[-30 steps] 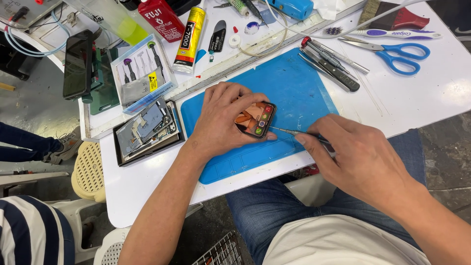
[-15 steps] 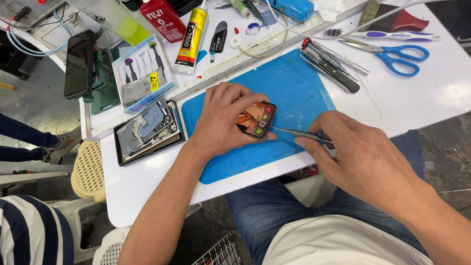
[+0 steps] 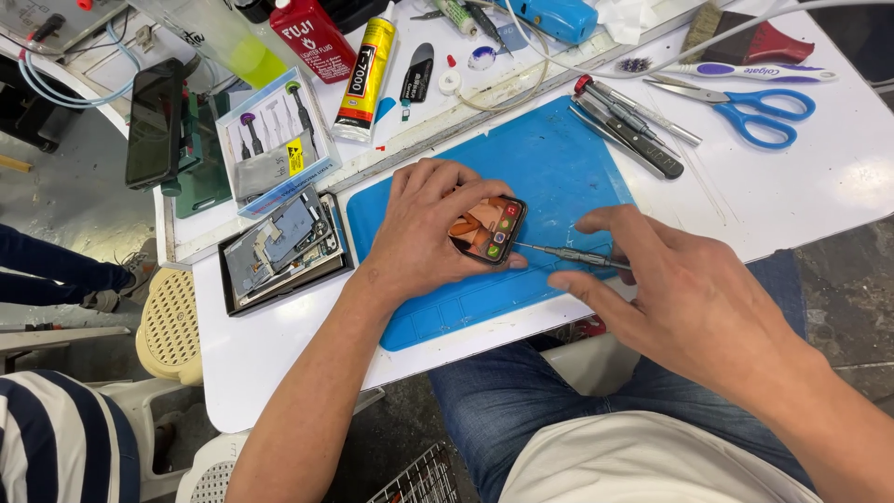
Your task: Technician disassembling and repairing a mobile phone, involving unscrewing, applying solvent, and prying components.
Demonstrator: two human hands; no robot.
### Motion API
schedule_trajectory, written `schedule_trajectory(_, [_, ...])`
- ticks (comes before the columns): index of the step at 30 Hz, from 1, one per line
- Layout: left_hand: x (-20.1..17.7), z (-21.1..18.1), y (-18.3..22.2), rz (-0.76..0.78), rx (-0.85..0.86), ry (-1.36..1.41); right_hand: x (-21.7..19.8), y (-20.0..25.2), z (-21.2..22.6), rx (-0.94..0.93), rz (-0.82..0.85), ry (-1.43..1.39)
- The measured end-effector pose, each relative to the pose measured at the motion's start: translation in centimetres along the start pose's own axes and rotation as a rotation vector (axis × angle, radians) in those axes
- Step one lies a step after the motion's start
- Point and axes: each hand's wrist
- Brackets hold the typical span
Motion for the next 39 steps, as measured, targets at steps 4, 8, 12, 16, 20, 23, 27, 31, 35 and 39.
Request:
schedule_trajectory(4, [-0.2,0.0,0.1,-0.003,0.01,-0.002,0.4,0.0,0.0,-0.109,-0.11,-0.003])
schedule_trajectory(8, [-0.1,0.0,0.0,0.007,0.0,0.018,0.0,0.0,-0.1,-0.092,-0.095,-0.023])
schedule_trajectory(12, [0.1,0.1,0.1,0.012,-0.001,0.018,-0.1,-0.1,-0.2,-0.121,-0.07,-0.019])
schedule_trajectory(16, [0.2,0.1,0.0,-0.02,-0.008,0.015,-1.9,-0.6,-1.1,0.114,-0.109,-0.035])
schedule_trajectory(20, [-0.3,0.0,0.0,-0.187,-0.022,0.069,-3.7,-3.5,-5.6,0.146,-0.341,0.158])
schedule_trajectory(23, [-1.5,-0.6,-0.2,-0.245,-0.122,0.049,-2.5,-6.2,-9.4,-0.044,-0.377,0.27])
schedule_trajectory(27, [-3.3,-1.7,-0.9,-0.209,-0.353,0.141,-3.1,-7.4,-9.1,-0.202,-0.381,0.283])
schedule_trajectory(31, [-5.2,-2.9,-2.1,-0.059,-0.571,0.373,-4.7,-7.6,-7.1,-0.12,-0.221,0.206])
schedule_trajectory(35, [-5.7,-3.8,-2.8,0.001,-0.615,0.336,-3.5,-7.2,-5.4,-0.055,0.021,0.456])
schedule_trajectory(39, [-3.8,-6.1,-2.1,-0.171,-0.63,0.36,-2.8,-6.5,-4.5,0.12,0.069,0.415])
Point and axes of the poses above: each hand's wrist, its own y-axis away from the middle knuckle, its own x-axis out of the palm, z = x × y, and after that the axes turned 10 degrees about -z, right-handed
